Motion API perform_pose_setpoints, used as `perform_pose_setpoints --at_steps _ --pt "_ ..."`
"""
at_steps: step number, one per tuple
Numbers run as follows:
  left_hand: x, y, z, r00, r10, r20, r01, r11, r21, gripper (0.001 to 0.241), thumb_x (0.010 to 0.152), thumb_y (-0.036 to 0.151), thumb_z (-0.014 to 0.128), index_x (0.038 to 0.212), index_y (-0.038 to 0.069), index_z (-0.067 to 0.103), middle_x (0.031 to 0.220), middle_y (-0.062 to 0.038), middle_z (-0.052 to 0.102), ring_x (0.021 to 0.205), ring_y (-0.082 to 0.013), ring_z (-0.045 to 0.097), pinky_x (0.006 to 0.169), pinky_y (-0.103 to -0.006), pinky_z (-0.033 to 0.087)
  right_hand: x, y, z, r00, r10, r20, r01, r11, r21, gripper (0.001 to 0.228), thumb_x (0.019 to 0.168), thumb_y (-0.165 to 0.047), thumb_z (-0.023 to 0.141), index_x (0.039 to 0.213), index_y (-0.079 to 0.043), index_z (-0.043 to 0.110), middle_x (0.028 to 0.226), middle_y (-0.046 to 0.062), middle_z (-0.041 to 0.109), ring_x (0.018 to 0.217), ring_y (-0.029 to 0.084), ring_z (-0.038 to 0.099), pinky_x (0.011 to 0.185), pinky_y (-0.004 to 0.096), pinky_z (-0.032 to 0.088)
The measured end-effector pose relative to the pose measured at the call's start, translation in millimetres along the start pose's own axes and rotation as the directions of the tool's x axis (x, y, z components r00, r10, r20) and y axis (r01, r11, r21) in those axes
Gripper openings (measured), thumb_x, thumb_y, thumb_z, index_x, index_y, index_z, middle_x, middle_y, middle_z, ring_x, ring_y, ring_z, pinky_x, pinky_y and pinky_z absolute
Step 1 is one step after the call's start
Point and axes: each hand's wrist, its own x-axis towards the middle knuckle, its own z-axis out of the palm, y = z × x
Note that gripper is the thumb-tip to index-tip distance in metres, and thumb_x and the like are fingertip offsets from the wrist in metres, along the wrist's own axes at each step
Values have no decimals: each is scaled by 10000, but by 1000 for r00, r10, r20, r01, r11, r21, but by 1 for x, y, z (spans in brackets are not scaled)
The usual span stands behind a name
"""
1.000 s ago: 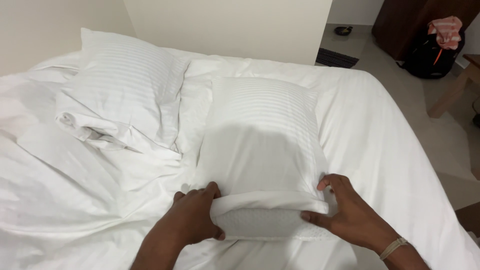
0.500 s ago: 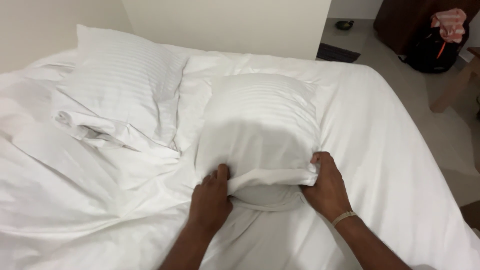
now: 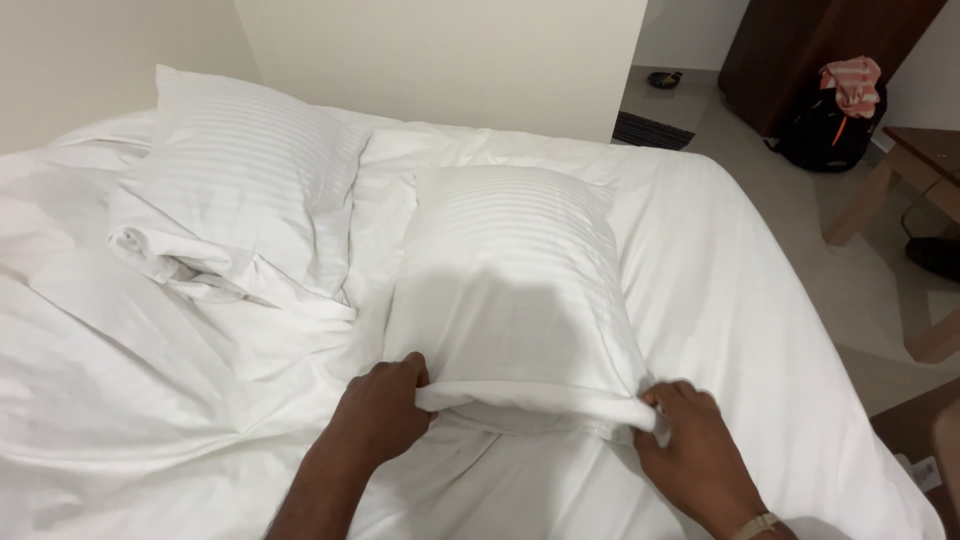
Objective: The person places a white pillowcase over a white pillow on a bed. They repeatedly fold the edges of the pillowcase over the pillow and tuck them in to secure the fit. The person adjusts the pillowcase and smooths the surface until the pillow is fully covered.
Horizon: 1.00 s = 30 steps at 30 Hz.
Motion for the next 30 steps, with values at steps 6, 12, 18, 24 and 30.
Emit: perform_pose_setpoints --at_steps 6,12,18,24,30 --pt "-11 24 -7 976 182 -117 -190 980 -57 308 752 48 785 1040 93 684 1143 -92 653 1139 -292 580 963 -396 467 0 -37 0 630 -666 -398 667 727 -161 506 689 -132 778 1170 -97 623 1180 126 646 1150 341 562 961 465 412" --pt "7 8 5 979 202 -37 -204 977 -60 440 715 -86 643 1109 102 700 1160 -71 686 1161 -278 619 997 -377 480 -6 -66 -13 921 -211 327 217 976 19 351 894 -199 704 1238 -166 641 1039 74 698 1017 257 671 945 374 530" --pt "13 -27 0 992 -69 106 38 963 267 284 815 19 659 1049 157 742 1105 -50 727 1200 -251 622 1144 -430 365 -1 -47 -10 881 -217 420 297 945 -134 306 879 -246 722 1178 -182 706 1013 24 707 1077 204 625 978 337 510" --pt "31 -52 21 993 -116 -21 118 982 145 295 803 -17 659 1012 166 759 1229 16 649 1274 -218 510 1145 -438 334 6 -20 0 930 -219 296 310 899 -308 584 780 -162 803 1326 -173 596 1329 -6 523 1276 187 434 1085 369 321" --pt "42 -52 41 962 -27 -271 38 999 33 298 703 27 784 970 155 748 1233 -7 605 1241 -230 508 1109 -393 409 33 5 26 962 -250 -105 247 968 -46 565 633 -66 884 1120 -96 599 1369 198 415 1147 374 501 935 428 495"
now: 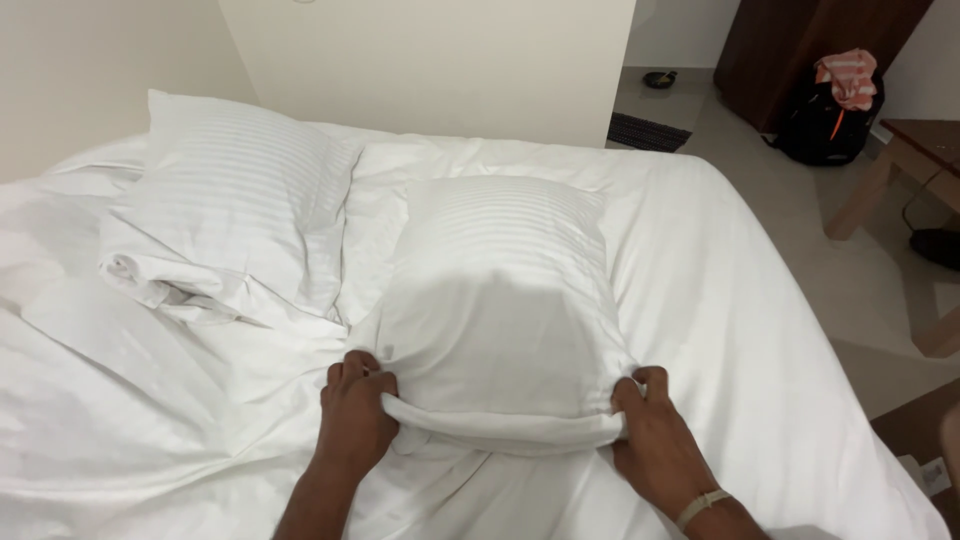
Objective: The person places a white pillowcase over a white pillow on a bed. They repeatedly fold the edges of the pillowcase over the pillow and tuck them in to secure the fit. The person adjusts the pillowcase and smooths the surface until the pillow is fully covered.
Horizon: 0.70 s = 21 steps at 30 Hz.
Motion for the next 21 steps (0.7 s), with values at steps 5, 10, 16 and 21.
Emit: perform_pose_setpoints --at_steps 5,10,16,21 --pt "21 -17 11 965 31 -262 -184 789 -586 173 709 -86 660 841 26 666 1109 -52 687 922 -197 666 799 -353 545 12 -15 -28 926 370 -71 -241 726 644 99 818 21 716 843 -23 631 749 74 687 691 204 672 674 386 570" --pt "5 31 -29 959 -263 -105 -51 204 -978 165 866 -86 577 865 39 683 811 -88 637 685 -126 523 618 -302 443 15 -10 -40 887 366 -282 -35 662 748 200 839 -2 775 788 -26 583 720 9 593 649 104 503 621 295 440" --pt "-12 63 -66 910 -407 80 49 -86 -995 120 915 -21 563 955 87 597 791 -47 618 648 -119 549 533 -301 438 19 9 -29 919 385 -91 22 178 984 88 902 5 647 969 -30 601 830 57 623 636 104 485 633 298 473" --pt "-15 55 -58 922 -388 23 56 72 -996 202 944 71 589 1139 120 571 803 -63 639 611 -171 525 485 -348 381 5 -31 -55 881 451 142 -120 -78 990 213 917 -15 502 1121 -24 564 1042 147 662 882 204 693 866 366 604"
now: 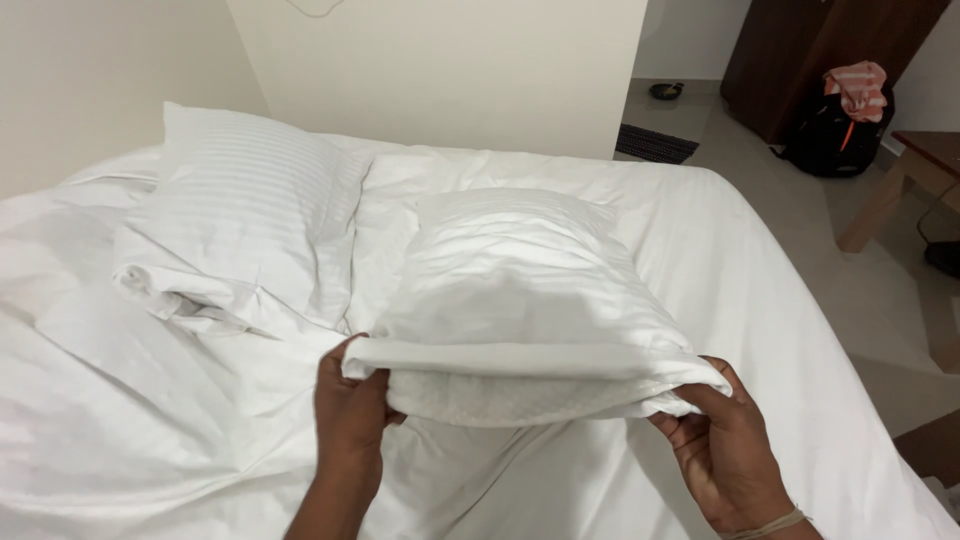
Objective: The person places a white pillowcase over a white pillow on a bed. They repeatedly fold the edges of the pillowcase over the pillow and tuck them in to secure the fit. The person adjusts the pillowcase and smooths the surface until the pillow is fully covered.
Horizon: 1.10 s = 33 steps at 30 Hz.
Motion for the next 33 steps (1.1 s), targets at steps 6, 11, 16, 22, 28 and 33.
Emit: perform_pose_setpoints --at_steps 6,11,16,22,28,33 --pt "29 -59 -6 986 -153 63 148 986 72 304 999 184 515 1251 60 629 1006 -111 682 838 -203 620 702 -369 513 0 8 1 995 31 93 -32 999 7 294 957 -86 514 1237 -5 552 1176 171 642 1039 243 657 943 378 567" --pt "26 -61 0 971 -196 -136 190 980 -55 370 989 148 503 1334 56 604 1257 -103 692 1096 -228 667 893 -364 536 -4 4 12 993 106 -53 -107 994 -5 346 984 -148 539 1304 -16 547 1206 152 650 1074 216 654 954 346 520" --pt "31 -53 -10 995 56 -85 -41 986 162 393 919 82 538 1298 4 606 1164 -145 727 1055 -260 698 874 -394 558 -2 4 15 967 217 -132 -246 927 -283 405 977 -261 602 1328 -66 555 1146 68 671 954 171 628 817 327 541" --pt "69 -90 -86 984 -41 172 -162 177 971 418 909 183 605 1291 15 611 1207 -232 703 1153 -401 673 976 -473 544 43 45 -80 923 352 -153 -362 665 -654 445 994 -229 663 1374 -14 576 963 206 659 753 334 423 664 454 399" --pt "1 -10 -91 978 -198 -70 77 27 997 434 937 246 629 1345 99 616 1310 -161 684 1278 -346 637 1093 -463 502 8 2 -55 958 276 -78 -129 171 -977 504 894 -329 731 1343 -124 632 1093 55 721 1106 241 689 1022 360 518" --pt "-24 7 -65 971 -151 186 -182 39 983 815 820 261 826 1508 123 412 1472 -152 469 1411 -328 423 1159 -435 371 6 14 -82 964 261 48 79 -110 -991 504 879 -316 834 1257 -102 577 1119 117 681 1134 289 672 1020 391 573"
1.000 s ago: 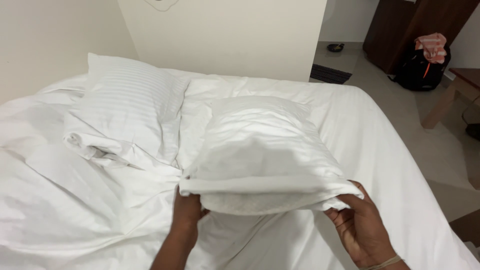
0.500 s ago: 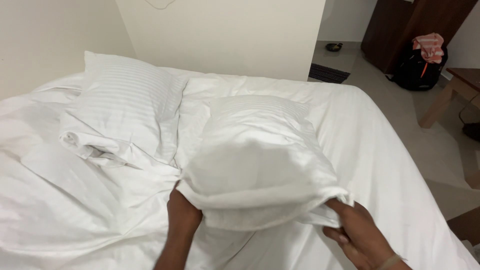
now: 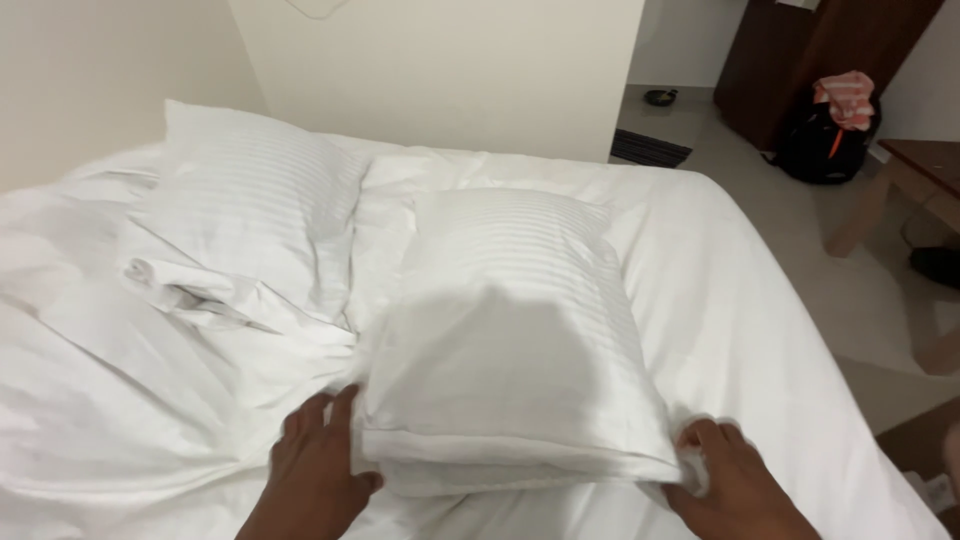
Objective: The person places a white pillowcase over a white pillow on a bed. They repeatedly fold the edges of the pillowcase over the pillow and tuck them in to secure the fit. The person adjusts the pillowcase and smooths the surface until the pillow is fully covered.
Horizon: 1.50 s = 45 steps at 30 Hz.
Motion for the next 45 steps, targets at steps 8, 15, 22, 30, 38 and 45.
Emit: perform_pose_setpoints --at_steps 8,15,22,30,38,45 --pt "-18 62 -5 924 311 221 -323 946 21 423 829 71 722 1230 151 617 1332 -14 613 1360 -215 493 1198 -357 367 -49 -95 0 937 -323 -133 343 923 176 595 828 -109 809 1357 -211 557 1262 82 660 1174 241 678 1062 365 515" --pt "-3 31 23 926 263 271 -275 961 5 438 810 -39 606 1166 190 715 1271 -17 699 1262 -201 623 1105 -326 474 11 -25 52 818 -556 148 566 824 -34 417 998 -358 751 1330 -114 689 1280 161 707 1213 277 662 1074 449 445" --pt "17 7 46 876 34 481 -76 995 67 320 881 319 718 1171 188 754 1309 -20 710 1279 -185 634 1144 -308 436 56 13 89 813 -533 234 505 846 170 294 969 -345 726 1160 -126 774 1143 73 788 1143 194 707 1029 377 468" --pt "15 17 28 972 -170 162 194 970 -147 445 827 361 782 1134 42 735 1223 -132 738 1223 -289 681 1084 -380 520 1 -43 29 952 -106 -288 173 960 219 372 840 -360 833 944 -7 775 1018 149 737 1103 253 680 1057 346 557" --pt "86 -51 97 926 -351 141 374 905 -203 958 718 138 836 1470 -107 294 1341 -306 537 1307 -418 504 1054 -460 482 32 -12 38 987 71 144 -124 907 403 950 821 -160 753 1571 16 197 1455 194 507 1397 298 502 1238 362 344" --pt "66 -8 51 950 -104 296 278 716 -640 556 807 4 520 1354 -65 592 1218 -267 722 1055 -375 694 919 -487 552 31 -35 13 975 -22 221 -169 570 804 647 732 78 448 1366 86 581 1243 217 724 1221 326 655 1125 355 438"
